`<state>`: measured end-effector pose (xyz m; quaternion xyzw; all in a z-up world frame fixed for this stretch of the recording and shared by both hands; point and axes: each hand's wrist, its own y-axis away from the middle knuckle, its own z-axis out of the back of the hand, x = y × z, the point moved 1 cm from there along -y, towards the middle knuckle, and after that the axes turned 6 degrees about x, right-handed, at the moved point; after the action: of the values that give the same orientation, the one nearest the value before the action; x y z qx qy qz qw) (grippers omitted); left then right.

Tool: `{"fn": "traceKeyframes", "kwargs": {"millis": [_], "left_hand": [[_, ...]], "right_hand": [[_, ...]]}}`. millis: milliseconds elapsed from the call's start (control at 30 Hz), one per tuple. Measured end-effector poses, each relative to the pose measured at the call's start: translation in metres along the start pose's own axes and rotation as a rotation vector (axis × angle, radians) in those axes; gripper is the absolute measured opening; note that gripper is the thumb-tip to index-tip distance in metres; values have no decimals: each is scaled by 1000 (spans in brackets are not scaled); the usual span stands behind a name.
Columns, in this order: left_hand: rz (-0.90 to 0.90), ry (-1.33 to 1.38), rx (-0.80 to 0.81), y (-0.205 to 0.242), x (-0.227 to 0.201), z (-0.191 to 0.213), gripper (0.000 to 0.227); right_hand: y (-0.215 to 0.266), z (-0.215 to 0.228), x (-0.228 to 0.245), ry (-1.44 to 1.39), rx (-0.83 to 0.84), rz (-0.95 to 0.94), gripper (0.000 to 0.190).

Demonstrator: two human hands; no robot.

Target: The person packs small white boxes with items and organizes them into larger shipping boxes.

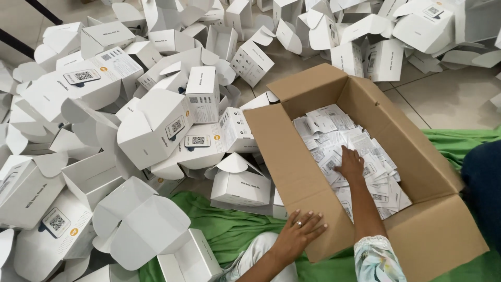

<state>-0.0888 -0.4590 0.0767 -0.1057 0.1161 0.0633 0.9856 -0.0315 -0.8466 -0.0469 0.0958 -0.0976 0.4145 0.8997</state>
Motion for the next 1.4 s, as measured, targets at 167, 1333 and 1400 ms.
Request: {"fn": "traceKeyframes", "kwargs": {"millis": [167, 1333, 1400], "left_hand": [[1, 115, 26, 0, 5, 4, 63], [780, 1433, -431, -42, 95, 13, 31], [790, 1434, -416, -43, 96, 13, 32]], "right_hand": [[7, 8, 4, 57, 201, -163, 106], [29, 5, 17, -15, -101, -256, 82], [28, 0, 11, -21, -114, -256, 77]]}}
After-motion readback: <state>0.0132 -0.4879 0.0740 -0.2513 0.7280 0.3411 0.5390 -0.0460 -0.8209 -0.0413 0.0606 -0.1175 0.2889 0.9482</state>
